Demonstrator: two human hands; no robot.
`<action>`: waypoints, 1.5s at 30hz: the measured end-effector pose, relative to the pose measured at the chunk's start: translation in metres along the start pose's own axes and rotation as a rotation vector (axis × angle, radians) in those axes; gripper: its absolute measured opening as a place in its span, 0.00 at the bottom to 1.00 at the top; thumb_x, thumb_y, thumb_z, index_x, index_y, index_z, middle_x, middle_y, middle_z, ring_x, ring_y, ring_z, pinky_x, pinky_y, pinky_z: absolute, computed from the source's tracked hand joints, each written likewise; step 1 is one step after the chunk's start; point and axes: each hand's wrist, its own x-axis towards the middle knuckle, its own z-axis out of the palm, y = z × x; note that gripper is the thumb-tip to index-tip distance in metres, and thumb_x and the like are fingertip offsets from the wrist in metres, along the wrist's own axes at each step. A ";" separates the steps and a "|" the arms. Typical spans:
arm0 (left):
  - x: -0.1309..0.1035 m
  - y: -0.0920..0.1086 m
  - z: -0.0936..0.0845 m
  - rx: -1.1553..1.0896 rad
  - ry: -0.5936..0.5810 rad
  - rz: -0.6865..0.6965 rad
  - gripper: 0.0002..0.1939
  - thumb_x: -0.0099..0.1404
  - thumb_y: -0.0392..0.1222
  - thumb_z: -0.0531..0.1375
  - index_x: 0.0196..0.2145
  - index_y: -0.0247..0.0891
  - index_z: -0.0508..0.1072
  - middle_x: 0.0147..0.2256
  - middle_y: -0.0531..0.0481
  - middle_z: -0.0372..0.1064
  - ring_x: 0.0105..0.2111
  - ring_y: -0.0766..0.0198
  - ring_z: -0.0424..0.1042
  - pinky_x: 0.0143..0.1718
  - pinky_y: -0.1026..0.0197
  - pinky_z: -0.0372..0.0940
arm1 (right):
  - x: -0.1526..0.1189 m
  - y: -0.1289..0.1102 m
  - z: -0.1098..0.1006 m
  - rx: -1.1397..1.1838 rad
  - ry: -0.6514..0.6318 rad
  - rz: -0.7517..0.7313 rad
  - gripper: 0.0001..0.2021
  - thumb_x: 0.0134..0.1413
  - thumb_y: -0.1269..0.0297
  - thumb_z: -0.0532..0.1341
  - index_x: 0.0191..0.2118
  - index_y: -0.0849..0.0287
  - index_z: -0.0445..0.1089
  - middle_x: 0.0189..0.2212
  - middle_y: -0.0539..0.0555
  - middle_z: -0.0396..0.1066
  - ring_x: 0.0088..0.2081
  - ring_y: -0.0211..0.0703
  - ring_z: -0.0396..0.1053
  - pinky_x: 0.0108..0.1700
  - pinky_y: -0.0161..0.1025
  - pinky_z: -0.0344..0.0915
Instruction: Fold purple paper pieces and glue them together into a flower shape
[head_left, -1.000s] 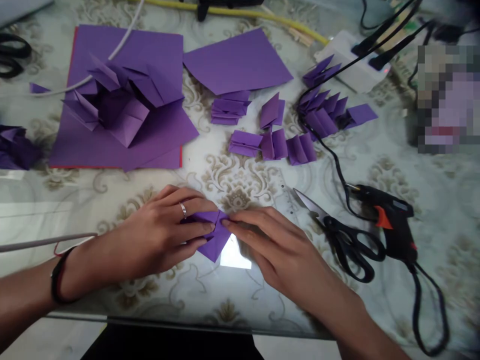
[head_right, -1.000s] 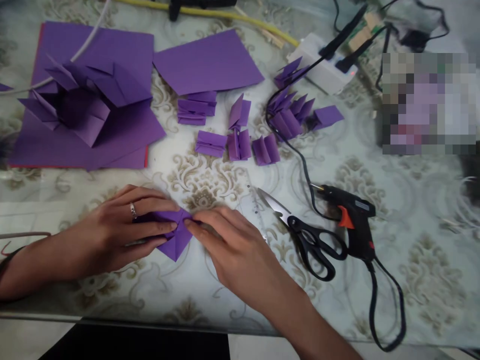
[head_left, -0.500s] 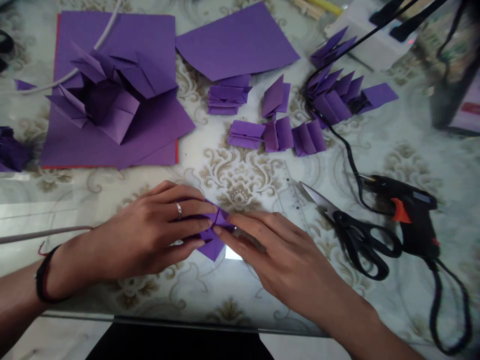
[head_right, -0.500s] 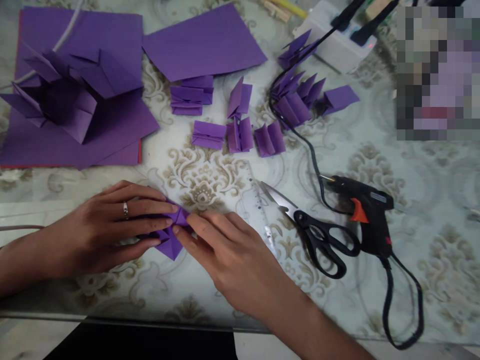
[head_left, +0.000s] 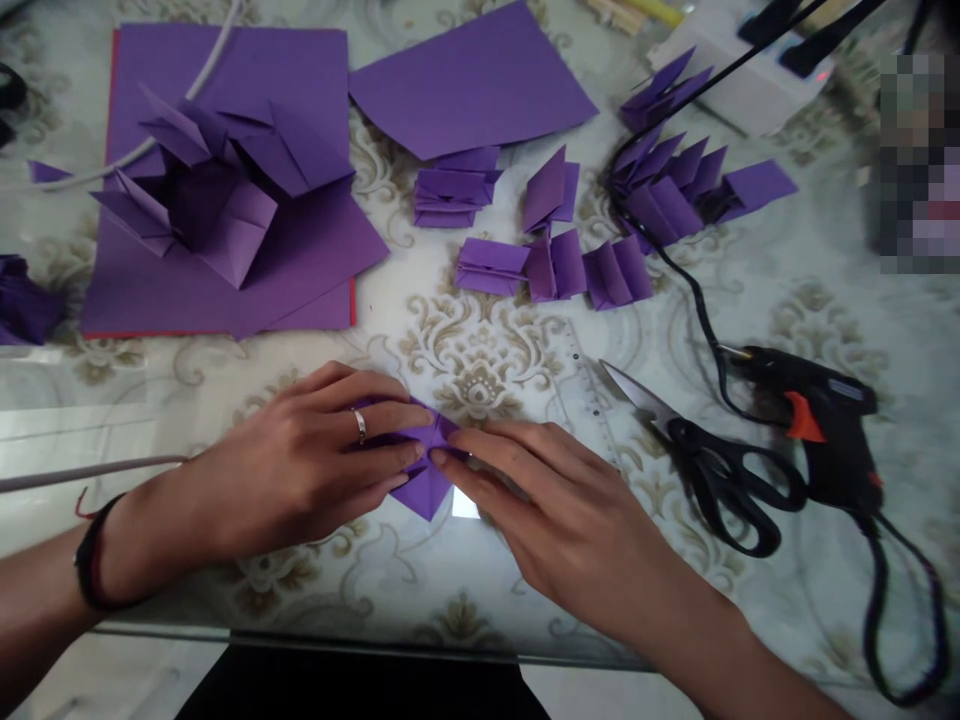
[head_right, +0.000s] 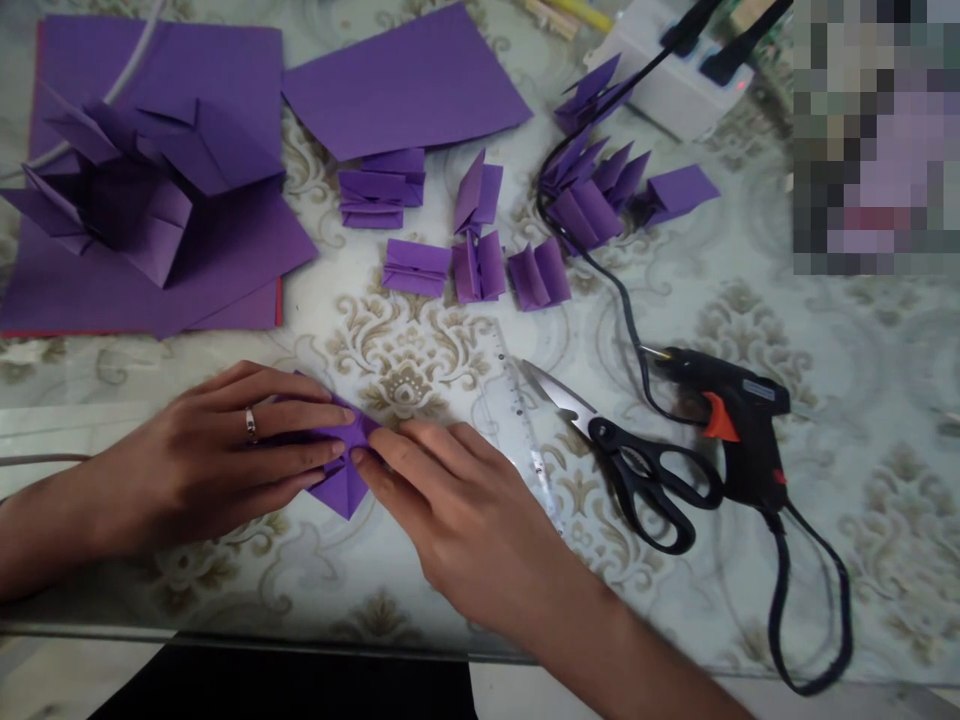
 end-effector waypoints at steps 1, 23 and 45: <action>0.000 0.000 0.000 0.011 -0.001 0.010 0.06 0.77 0.35 0.61 0.49 0.40 0.76 0.54 0.48 0.80 0.58 0.51 0.75 0.56 0.47 0.69 | 0.000 0.000 0.000 0.001 0.004 0.000 0.18 0.70 0.80 0.55 0.57 0.69 0.78 0.54 0.61 0.79 0.53 0.55 0.73 0.51 0.51 0.74; 0.004 0.003 -0.002 0.060 -0.058 0.025 0.08 0.77 0.35 0.60 0.51 0.39 0.76 0.57 0.50 0.80 0.58 0.50 0.74 0.56 0.45 0.67 | -0.002 0.000 -0.002 0.007 0.086 0.094 0.15 0.67 0.82 0.58 0.53 0.68 0.79 0.49 0.62 0.80 0.50 0.55 0.74 0.51 0.52 0.77; 0.002 0.004 -0.004 0.056 -0.092 -0.012 0.15 0.76 0.35 0.59 0.57 0.41 0.75 0.62 0.51 0.76 0.60 0.49 0.74 0.63 0.46 0.66 | 0.003 0.000 0.003 -0.058 0.039 0.156 0.24 0.66 0.84 0.52 0.59 0.65 0.78 0.37 0.59 0.74 0.39 0.51 0.66 0.40 0.48 0.65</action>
